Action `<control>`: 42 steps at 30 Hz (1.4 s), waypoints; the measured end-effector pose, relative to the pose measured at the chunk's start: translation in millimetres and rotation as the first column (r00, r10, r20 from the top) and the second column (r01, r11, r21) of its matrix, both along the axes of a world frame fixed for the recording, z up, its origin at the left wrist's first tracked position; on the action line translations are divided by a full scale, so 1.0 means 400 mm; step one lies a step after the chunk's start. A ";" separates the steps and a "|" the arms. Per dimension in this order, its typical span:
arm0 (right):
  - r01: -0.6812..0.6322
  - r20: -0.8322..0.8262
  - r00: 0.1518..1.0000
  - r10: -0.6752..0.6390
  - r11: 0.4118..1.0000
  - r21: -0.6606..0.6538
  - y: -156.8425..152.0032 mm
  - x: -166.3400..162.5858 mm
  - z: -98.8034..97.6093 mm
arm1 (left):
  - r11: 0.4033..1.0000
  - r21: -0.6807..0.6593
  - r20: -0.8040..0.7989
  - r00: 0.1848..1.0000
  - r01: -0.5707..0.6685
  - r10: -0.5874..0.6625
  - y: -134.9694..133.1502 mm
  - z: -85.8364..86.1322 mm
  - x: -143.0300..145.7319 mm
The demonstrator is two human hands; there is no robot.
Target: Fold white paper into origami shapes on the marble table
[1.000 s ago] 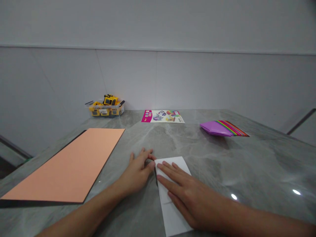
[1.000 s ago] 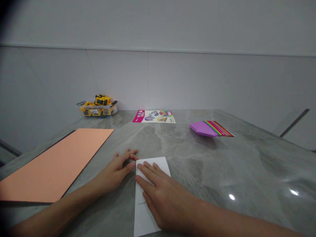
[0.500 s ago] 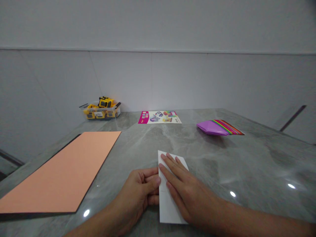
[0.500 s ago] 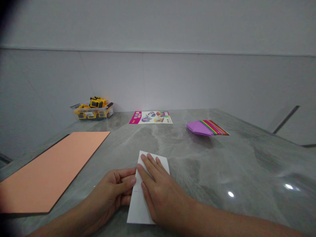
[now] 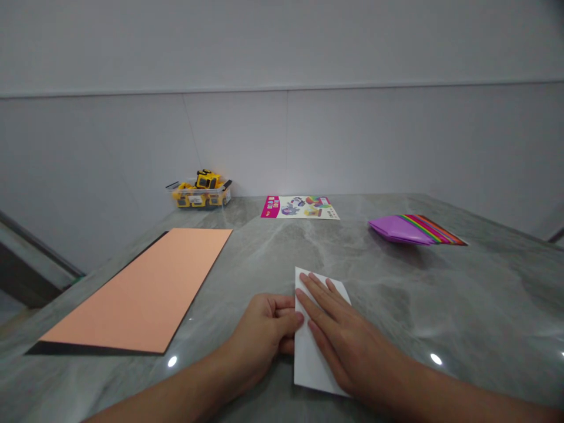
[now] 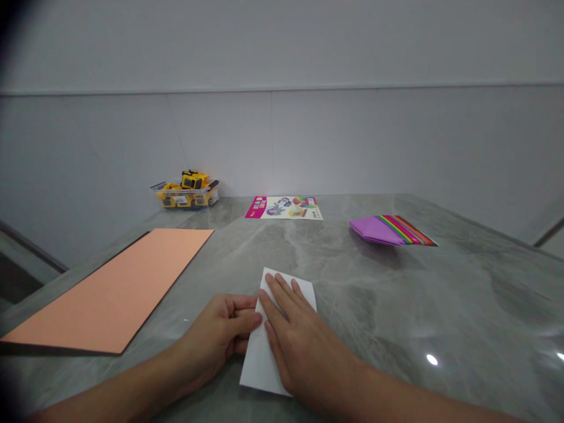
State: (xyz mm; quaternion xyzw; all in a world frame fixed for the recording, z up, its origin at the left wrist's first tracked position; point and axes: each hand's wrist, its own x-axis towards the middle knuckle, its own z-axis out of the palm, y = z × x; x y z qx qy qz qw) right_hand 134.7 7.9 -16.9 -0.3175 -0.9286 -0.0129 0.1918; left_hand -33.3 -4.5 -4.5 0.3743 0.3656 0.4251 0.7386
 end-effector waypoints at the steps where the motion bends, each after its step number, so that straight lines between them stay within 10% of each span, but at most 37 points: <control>1: -0.001 0.002 1.000 0.001 1.000 0.003 0.001 -0.001 0.000 | 1.000 0.005 -0.008 1.000 -0.004 0.004 0.001 0.000 0.000; 11: 0.094 0.047 0.994 -0.103 0.984 0.154 0.024 -0.001 0.006 | 0.998 0.056 -0.033 0.999 -0.005 0.007 0.038 -0.004 0.000; 21: 0.353 -0.022 0.927 -0.375 0.849 0.393 0.102 0.057 0.003 | 0.973 0.186 0.020 0.991 -0.137 0.136 0.304 -0.028 0.104; 42: 0.166 0.032 0.982 -0.184 0.938 0.304 0.091 0.052 -0.009 | 0.965 0.176 0.108 0.978 -0.193 0.176 0.338 -0.055 0.088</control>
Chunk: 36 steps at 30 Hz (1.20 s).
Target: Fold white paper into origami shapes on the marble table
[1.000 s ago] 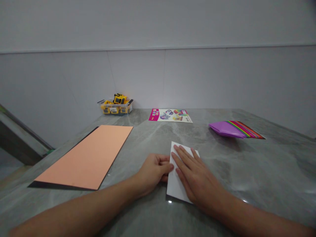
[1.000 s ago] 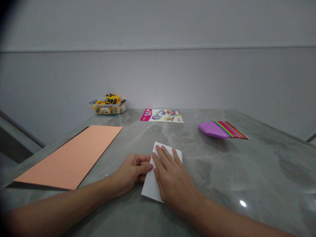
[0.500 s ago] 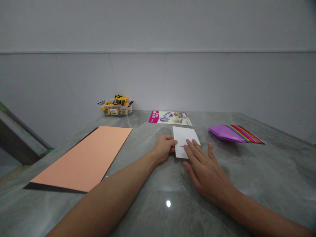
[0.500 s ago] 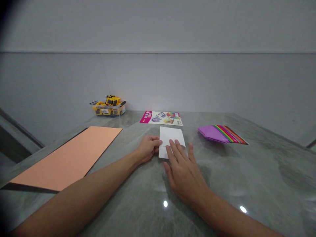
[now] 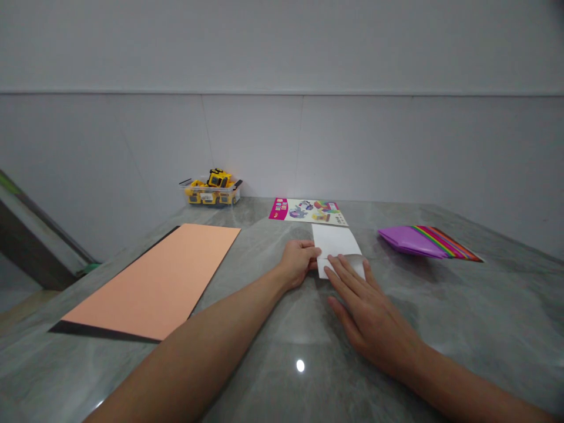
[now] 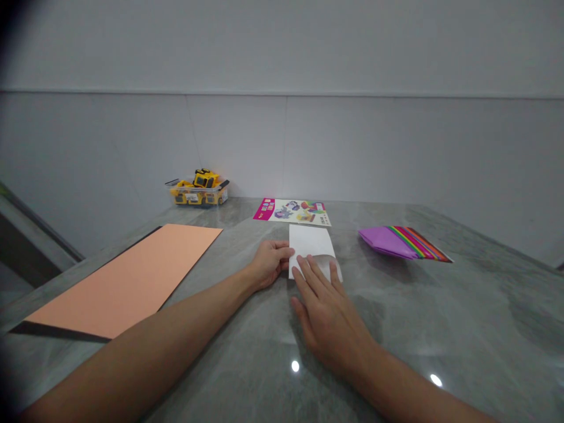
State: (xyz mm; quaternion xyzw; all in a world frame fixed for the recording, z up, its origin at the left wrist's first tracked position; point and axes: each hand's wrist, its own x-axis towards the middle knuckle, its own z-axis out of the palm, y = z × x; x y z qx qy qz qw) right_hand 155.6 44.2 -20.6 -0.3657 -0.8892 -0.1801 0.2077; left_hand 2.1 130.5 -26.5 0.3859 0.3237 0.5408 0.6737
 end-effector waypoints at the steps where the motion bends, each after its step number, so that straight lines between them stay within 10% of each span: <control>1: -0.006 0.002 1.000 0.006 1.000 -0.004 -0.001 0.000 0.001 | 1.000 0.001 -0.002 1.000 0.005 -0.005 0.001 -0.001 0.000; 36: -0.059 -0.052 0.997 0.058 0.998 -0.031 -0.002 0.000 0.002 | 0.999 0.011 -0.002 0.999 0.042 -0.042 -0.005 0.006 -0.004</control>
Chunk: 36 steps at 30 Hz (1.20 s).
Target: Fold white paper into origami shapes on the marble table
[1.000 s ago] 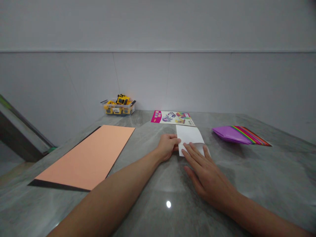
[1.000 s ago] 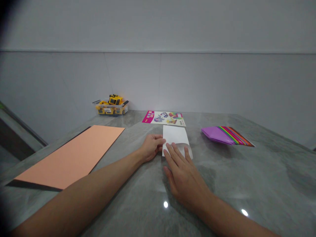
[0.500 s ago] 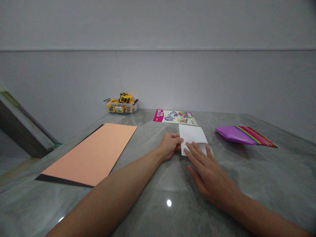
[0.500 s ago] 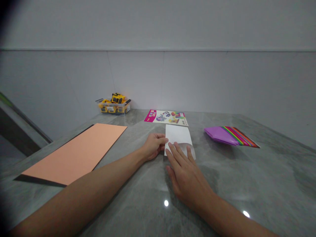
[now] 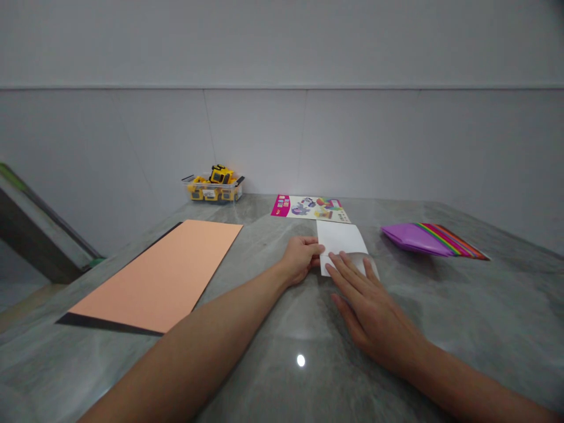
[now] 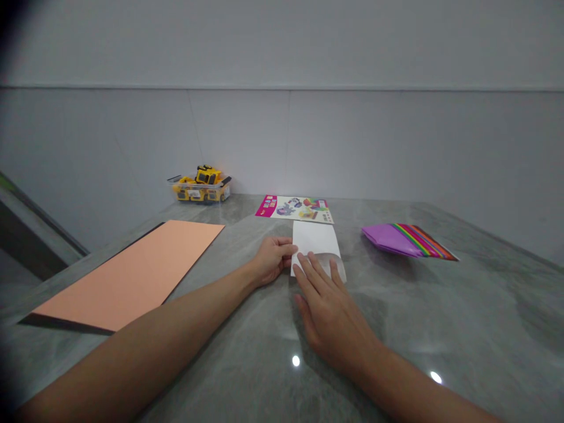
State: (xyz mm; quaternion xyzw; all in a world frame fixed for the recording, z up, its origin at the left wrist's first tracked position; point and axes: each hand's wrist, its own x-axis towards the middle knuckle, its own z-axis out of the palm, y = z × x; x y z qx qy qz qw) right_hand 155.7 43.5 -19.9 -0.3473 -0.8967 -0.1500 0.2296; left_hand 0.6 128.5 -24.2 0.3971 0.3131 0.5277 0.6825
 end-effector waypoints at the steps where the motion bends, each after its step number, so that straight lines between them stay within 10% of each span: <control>1: 0.002 0.002 1.000 -0.002 1.000 -0.003 0.000 0.000 0.000 | 1.000 -0.001 0.002 1.000 -0.002 0.002 0.000 0.000 0.000; 36: 0.098 -0.006 0.995 -0.098 0.995 -0.009 0.023 0.013 0.000 | 0.999 -0.028 0.005 1.000 -0.018 0.018 0.003 0.000 0.002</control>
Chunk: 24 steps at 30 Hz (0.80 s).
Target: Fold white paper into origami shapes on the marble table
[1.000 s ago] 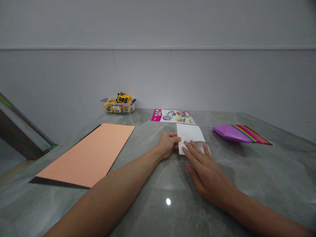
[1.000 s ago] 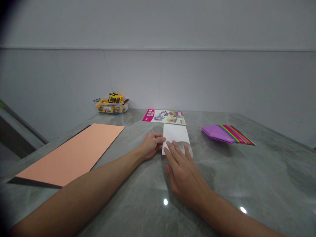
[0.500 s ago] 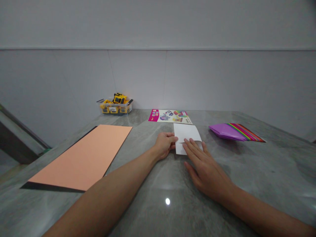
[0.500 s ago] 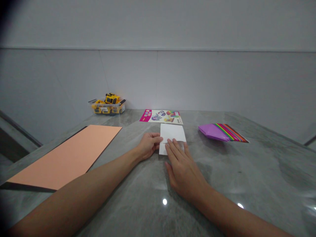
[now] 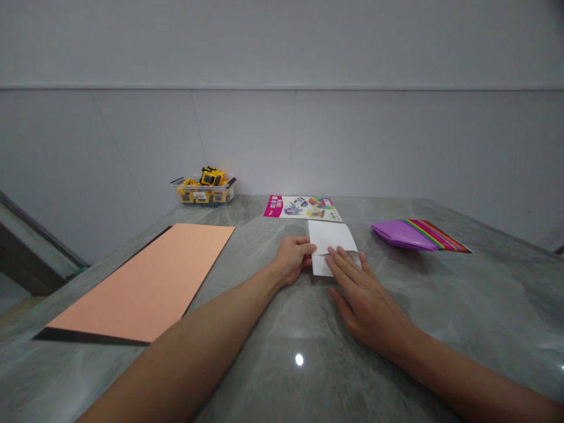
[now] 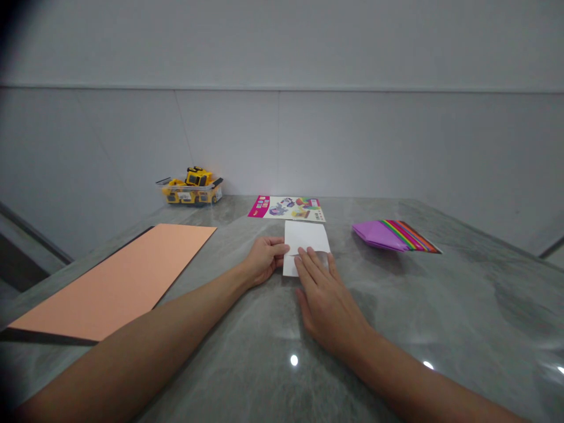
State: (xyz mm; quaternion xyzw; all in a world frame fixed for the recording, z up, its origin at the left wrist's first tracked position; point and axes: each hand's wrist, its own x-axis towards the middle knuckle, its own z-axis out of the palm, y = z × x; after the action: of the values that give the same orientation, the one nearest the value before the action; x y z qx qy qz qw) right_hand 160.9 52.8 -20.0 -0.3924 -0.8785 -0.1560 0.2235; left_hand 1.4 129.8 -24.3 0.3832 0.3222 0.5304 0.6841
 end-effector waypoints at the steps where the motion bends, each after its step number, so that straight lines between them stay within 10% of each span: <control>1: 0.003 0.003 1.000 -0.003 1.000 0.003 0.001 0.000 -0.001 | 1.000 0.000 -0.002 1.000 -0.004 0.004 0.000 0.000 0.000; 12: 0.027 -0.339 0.941 0.009 0.994 0.103 0.024 0.039 0.049 | 0.999 0.046 -0.094 0.995 -0.028 0.033 -0.065 0.024 0.008; 15: 0.092 -0.629 0.760 -0.166 0.985 -0.149 0.053 0.071 0.054 | 0.999 0.044 -0.129 0.991 -0.012 0.018 -0.135 0.041 0.008; 17: -0.169 -0.734 0.625 -0.265 0.872 -0.459 0.065 0.082 0.043 | 0.999 0.048 -0.145 0.989 0.001 0.006 -0.179 0.044 0.005; 21: -0.537 -0.684 0.538 -0.493 0.424 -0.729 0.059 0.073 0.027 | 0.997 0.052 -0.155 0.987 0.048 -0.040 -0.232 0.039 -0.007; 24: -0.625 -0.704 0.463 -0.539 0.364 -0.690 0.042 0.056 0.029 | 0.995 0.082 -0.165 0.985 0.063 -0.049 -0.240 0.038 -0.014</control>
State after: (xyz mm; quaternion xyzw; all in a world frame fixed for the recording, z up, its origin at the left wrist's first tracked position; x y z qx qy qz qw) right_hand 183.4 69.4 -8.3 -0.4299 -0.5512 0.6042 0.3826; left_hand -4.1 33.8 -9.1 0.4634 0.3426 0.4914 0.6530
